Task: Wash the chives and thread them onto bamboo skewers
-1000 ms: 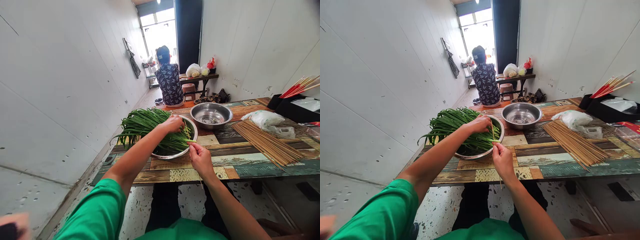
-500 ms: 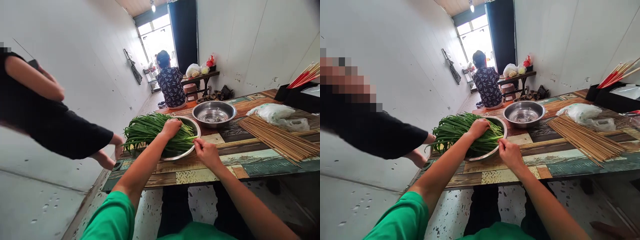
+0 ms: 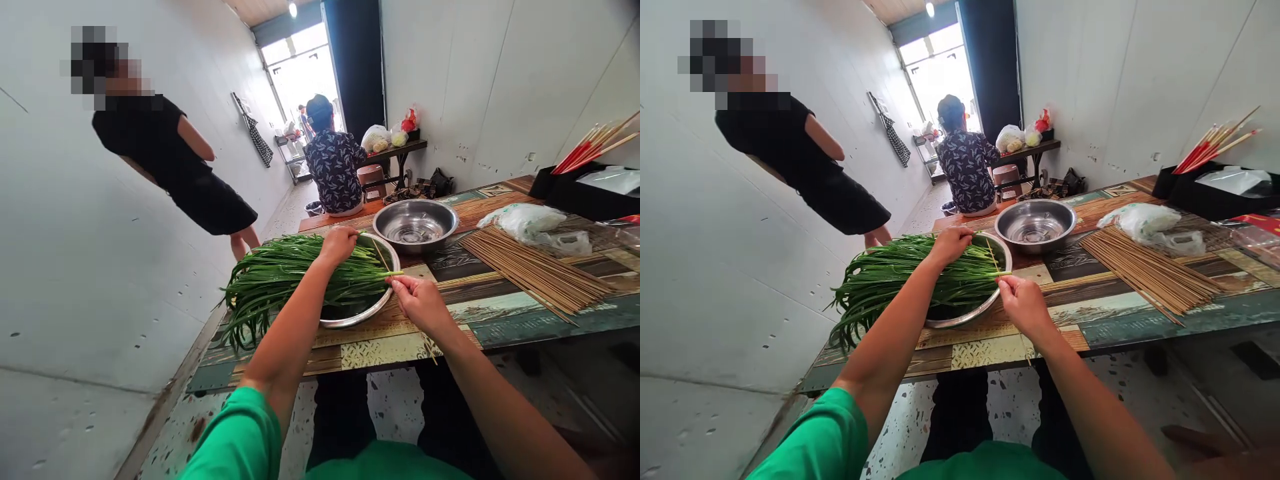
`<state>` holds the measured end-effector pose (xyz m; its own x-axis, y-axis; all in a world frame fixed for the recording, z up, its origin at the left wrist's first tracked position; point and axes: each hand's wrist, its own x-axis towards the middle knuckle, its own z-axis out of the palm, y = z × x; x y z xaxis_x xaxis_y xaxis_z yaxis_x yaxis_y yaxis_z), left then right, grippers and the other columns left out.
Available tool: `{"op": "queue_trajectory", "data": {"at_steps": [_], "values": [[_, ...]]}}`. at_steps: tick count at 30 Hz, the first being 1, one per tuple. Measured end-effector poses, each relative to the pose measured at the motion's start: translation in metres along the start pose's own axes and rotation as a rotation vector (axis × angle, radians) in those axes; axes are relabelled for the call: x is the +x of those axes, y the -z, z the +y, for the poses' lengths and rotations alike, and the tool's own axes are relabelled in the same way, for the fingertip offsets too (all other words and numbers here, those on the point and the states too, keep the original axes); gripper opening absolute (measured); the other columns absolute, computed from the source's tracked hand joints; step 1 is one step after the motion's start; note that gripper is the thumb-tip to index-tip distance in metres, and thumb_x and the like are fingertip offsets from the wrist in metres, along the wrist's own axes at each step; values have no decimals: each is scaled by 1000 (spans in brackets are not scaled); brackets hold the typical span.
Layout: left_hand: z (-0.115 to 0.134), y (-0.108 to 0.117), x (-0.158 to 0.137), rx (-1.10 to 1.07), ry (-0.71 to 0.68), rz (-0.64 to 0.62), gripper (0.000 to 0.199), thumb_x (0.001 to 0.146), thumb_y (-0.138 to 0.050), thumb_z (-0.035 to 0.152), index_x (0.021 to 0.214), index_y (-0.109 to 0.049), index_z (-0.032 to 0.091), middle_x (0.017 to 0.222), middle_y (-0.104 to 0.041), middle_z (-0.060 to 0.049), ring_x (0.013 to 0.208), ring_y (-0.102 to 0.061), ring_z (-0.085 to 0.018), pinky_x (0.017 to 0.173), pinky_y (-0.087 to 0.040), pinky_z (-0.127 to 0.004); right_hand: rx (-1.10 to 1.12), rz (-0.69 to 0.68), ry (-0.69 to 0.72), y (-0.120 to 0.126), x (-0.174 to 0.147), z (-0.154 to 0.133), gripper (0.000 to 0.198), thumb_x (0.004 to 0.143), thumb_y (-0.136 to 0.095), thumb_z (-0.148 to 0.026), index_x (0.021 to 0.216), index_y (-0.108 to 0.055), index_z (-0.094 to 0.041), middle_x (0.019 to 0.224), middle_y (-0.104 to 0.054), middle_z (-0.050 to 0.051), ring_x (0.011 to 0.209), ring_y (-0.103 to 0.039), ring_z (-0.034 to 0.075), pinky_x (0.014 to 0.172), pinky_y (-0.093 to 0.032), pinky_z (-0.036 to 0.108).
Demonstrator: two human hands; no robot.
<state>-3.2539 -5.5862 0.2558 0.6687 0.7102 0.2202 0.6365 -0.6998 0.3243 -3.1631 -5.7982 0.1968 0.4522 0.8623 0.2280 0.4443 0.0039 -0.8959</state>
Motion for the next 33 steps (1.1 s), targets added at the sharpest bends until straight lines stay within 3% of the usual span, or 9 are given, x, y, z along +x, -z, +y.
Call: {"op": "queue_trajectory", "data": {"at_steps": [4,11,18,23,33], "values": [[-7,-8,-5,-271,88,-95,33,88,-55,8,114,-75,12,89,-77,-4,80,-69,-13,84,-55,-24,3,13,11,-6,1,5,41,87,-46,-41,90,-81,-21,95,-79,7,83,-71,24,73,-48,33],[-5,-14,-9,-632,196,-142,10,90,-57,5,88,-66,10,72,-71,-2,61,-65,-8,63,-52,-19,0,-3,-14,-7,7,8,37,89,-48,-37,92,-82,-21,90,-79,6,80,-71,23,75,-50,32],[-2,-10,-10,-651,192,-93,10,91,-58,7,87,-66,11,73,-71,-1,62,-65,-8,66,-54,-20,20,-1,1,-6,8,7,42,86,-47,-41,94,-82,-20,94,-79,7,82,-71,24,73,-50,33],[-1,-10,-10,-572,178,-97,10,90,-59,9,90,-69,10,78,-73,-3,64,-66,-8,67,-53,-19,7,-10,8,-5,7,7,46,86,-46,-43,96,-82,-17,78,-76,6,75,-68,22,70,-49,31],[3,-6,-13,-590,185,-98,10,90,-60,7,90,-70,9,75,-72,-2,62,-64,-6,64,-51,-17,3,-17,5,-6,7,7,47,86,-45,-43,98,-82,-16,89,-79,8,81,-70,23,74,-50,32]]}}
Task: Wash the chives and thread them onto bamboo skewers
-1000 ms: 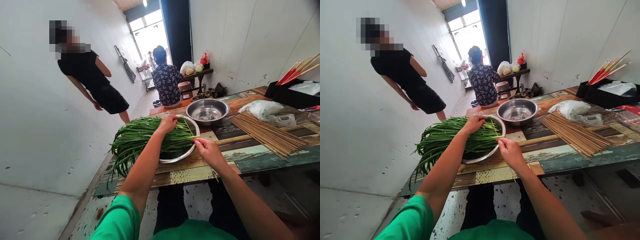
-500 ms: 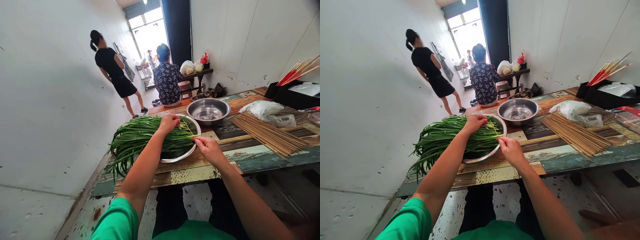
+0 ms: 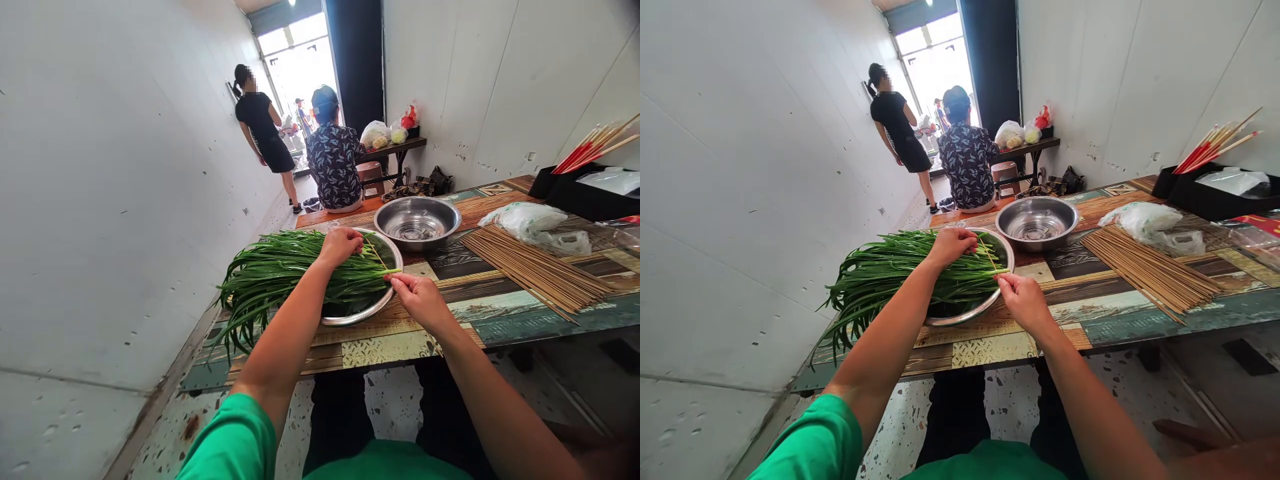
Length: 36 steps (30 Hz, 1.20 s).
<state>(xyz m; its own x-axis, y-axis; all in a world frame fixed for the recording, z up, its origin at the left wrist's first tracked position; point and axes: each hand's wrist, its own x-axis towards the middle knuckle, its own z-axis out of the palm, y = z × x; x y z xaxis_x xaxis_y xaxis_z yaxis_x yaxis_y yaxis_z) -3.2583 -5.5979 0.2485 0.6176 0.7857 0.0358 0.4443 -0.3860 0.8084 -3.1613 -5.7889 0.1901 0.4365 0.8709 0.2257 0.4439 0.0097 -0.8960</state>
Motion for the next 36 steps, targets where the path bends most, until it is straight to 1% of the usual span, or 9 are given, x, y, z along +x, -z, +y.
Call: {"op": "queue_trajectory", "data": {"at_steps": [3,5,10,17,23,25,29,31,36], "values": [[1,0,-1,-15,10,7,11,90,-60,6,89,-71,9,74,-71,-1,61,-63,-6,64,-51,-16,2,-12,-19,1,0,0,47,87,-45,-42,102,-81,-16,99,-79,8,89,-71,25,80,-51,33],[1,-1,-1,-32,23,14,12,90,-59,5,89,-71,9,74,-71,-1,61,-63,-6,64,-51,-16,-6,-15,-28,1,1,0,48,87,-45,-43,103,-81,-15,102,-79,9,91,-71,25,81,-50,33],[1,-1,0,-81,34,2,11,90,-60,5,89,-70,8,71,-70,0,60,-63,-7,63,-51,-17,-25,-27,-31,2,1,0,54,86,-44,-46,106,-81,-12,93,-79,10,82,-69,24,74,-48,32],[0,0,1,-96,53,39,11,91,-59,6,85,-68,8,68,-68,0,60,-65,-8,61,-51,-18,-32,-14,-10,2,0,0,52,86,-45,-45,103,-82,-13,80,-76,8,73,-65,21,71,-47,30],[1,-1,0,-96,40,14,10,89,-61,4,85,-69,8,68,-68,0,59,-63,-7,63,-52,-18,-17,-17,-12,1,0,1,52,86,-45,-46,101,-82,-13,85,-77,9,76,-65,21,71,-45,29],[1,-1,0,-97,42,10,10,89,-61,4,86,-69,7,68,-68,0,58,-63,-7,62,-52,-18,-25,-26,-12,1,0,0,55,85,-44,-47,103,-82,-11,77,-74,8,71,-62,19,68,-43,29],[1,-1,0,-100,31,11,10,89,-61,4,86,-70,7,70,-69,-1,59,-63,-7,63,-52,-19,-38,-32,-15,2,0,-2,60,85,-42,-49,104,-81,-8,60,-62,5,64,-56,18,65,-40,29],[2,-1,-1,-111,33,14,11,88,-61,4,86,-70,7,70,-70,-2,59,-64,-8,63,-53,-20,-41,-27,-22,3,0,-2,60,84,-42,-49,103,-81,-8,60,-62,5,64,-56,18,65,-40,28],[3,-1,-2,-135,48,24,11,88,-61,3,83,-70,8,67,-69,-1,58,-63,-8,61,-51,-18,-43,-24,-31,2,0,-1,59,85,-42,-51,101,-82,-10,67,-69,6,65,-58,18,64,-39,28]]}}
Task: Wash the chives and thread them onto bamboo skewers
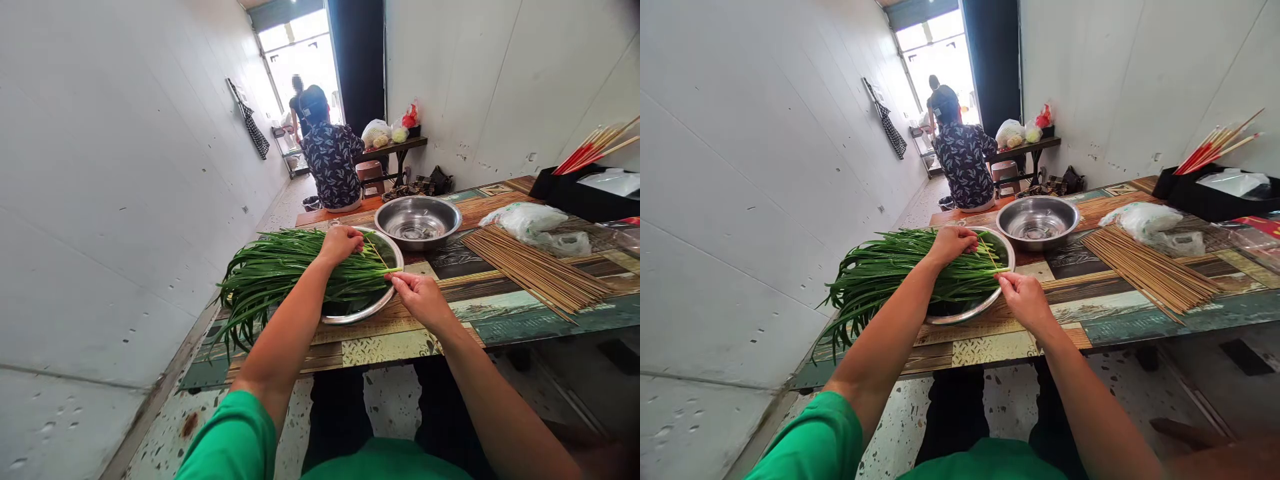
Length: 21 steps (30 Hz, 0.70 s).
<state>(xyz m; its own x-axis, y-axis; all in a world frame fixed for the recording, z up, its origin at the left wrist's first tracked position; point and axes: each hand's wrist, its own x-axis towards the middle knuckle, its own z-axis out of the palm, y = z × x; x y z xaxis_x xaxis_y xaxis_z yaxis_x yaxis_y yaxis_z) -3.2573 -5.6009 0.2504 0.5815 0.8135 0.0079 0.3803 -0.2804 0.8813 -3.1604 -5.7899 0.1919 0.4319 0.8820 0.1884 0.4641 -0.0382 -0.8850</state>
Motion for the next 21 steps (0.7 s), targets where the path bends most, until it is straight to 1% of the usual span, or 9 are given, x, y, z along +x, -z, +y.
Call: {"op": "queue_trajectory", "data": {"at_steps": [3,5,11,15,19,21], "values": [[0,0,1,-10,3,-7,11,88,-61,3,82,-69,8,65,-68,1,57,-63,-7,59,-50,-18,26,-1,6,0,0,1,57,85,-44,-49,104,-81,-11,79,-74,8,75,-64,20,70,-44,29],[-1,0,1,-13,0,-14,11,89,-61,3,82,-68,8,64,-67,1,57,-63,-7,59,-50,-18,30,-1,8,0,0,2,55,85,-44,-48,103,-81,-12,84,-76,9,78,-65,21,72,-45,29],[-2,0,1,6,-11,-24,11,88,-60,3,83,-69,8,66,-68,0,58,-63,-8,63,-52,-19,-1,-8,14,2,-1,1,60,86,-42,-50,105,-81,-9,70,-70,6,65,-56,17,64,-37,29],[-3,-1,2,21,-25,-34,12,89,-60,3,86,-70,8,68,-69,-1,58,-63,-7,62,-51,-18,-2,-11,12,2,-1,-1,58,86,-42,-50,101,-81,-9,64,-64,4,60,-50,16,61,-35,28],[-4,-1,2,53,-22,-47,14,91,-57,4,91,-71,8,73,-71,-2,61,-64,-8,66,-53,-19,6,-5,18,1,-1,-1,54,86,-43,-48,98,-81,-12,59,-59,3,60,-50,16,61,-36,28],[-4,-1,2,72,-18,-54,15,92,-57,5,92,-71,8,73,-72,-2,61,-65,-8,66,-53,-19,5,1,28,0,0,0,53,87,-43,-48,97,-81,-12,58,-60,3,61,-52,17,62,-37,28]]}}
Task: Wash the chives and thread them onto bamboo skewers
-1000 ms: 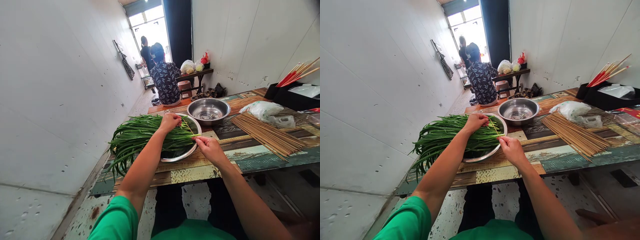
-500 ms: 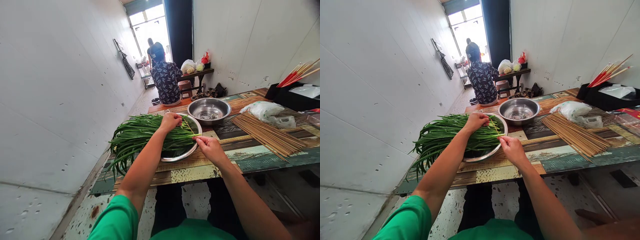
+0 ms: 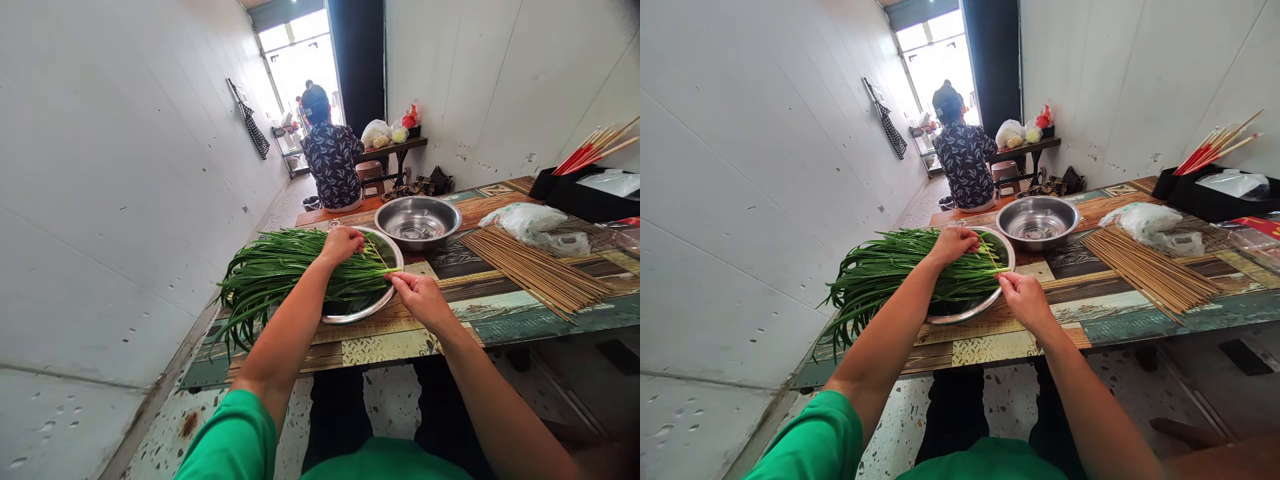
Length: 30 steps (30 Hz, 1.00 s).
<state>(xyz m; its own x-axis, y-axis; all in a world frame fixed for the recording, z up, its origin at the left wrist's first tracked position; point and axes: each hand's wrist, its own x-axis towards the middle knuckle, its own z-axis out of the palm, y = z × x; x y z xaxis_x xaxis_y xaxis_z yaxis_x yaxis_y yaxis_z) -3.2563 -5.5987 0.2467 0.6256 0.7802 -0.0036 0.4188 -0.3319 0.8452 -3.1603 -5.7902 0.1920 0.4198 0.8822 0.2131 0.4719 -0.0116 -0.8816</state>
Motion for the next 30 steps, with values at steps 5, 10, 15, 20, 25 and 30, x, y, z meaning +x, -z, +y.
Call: {"op": "queue_trajectory", "data": {"at_steps": [5,10,15,20,25,30], "values": [[0,0,0,0,-23,-19,15,91,-57,5,89,-72,8,73,-72,-3,62,-64,-8,67,-54,-20,1,3,4,0,1,0,51,87,-44,-47,96,-81,-13,73,-72,6,67,-58,18,65,-40,28],[-1,0,0,5,-54,-34,15,89,-59,5,87,-73,9,72,-72,-2,62,-65,-8,66,-53,-19,7,7,-2,1,0,-2,51,87,-44,-48,90,-80,-12,68,-68,5,63,-53,16,62,-37,27],[4,0,-8,90,-120,-158,14,87,-64,8,90,-77,10,75,-74,-3,64,-67,-9,67,-52,-19,39,11,0,1,0,-4,45,87,-45,-45,84,-77,-14,58,-58,3,60,-49,15,56,-32,26],[21,6,-24,286,-345,-460,13,83,-71,16,89,-82,18,87,-78,-3,81,-70,-12,82,-53,-22,51,17,-10,0,1,-2,41,87,-46,-46,74,-70,-16,57,-56,3,58,-47,14,53,-28,26],[21,22,-18,593,-393,-442,26,82,-66,10,95,-84,24,95,-77,-2,95,-69,-16,95,-49,-23,32,20,3,-1,1,-1,42,89,-45,-45,83,-75,-16,73,-71,7,69,-59,18,62,-39,27],[11,20,3,816,-233,-23,30,75,-68,3,94,-83,20,100,-76,-9,107,-67,-26,104,-46,-32,-9,28,-40,-4,0,2,43,89,-44,-44,91,-78,-18,88,-78,8,79,-67,22,74,-45,31]]}}
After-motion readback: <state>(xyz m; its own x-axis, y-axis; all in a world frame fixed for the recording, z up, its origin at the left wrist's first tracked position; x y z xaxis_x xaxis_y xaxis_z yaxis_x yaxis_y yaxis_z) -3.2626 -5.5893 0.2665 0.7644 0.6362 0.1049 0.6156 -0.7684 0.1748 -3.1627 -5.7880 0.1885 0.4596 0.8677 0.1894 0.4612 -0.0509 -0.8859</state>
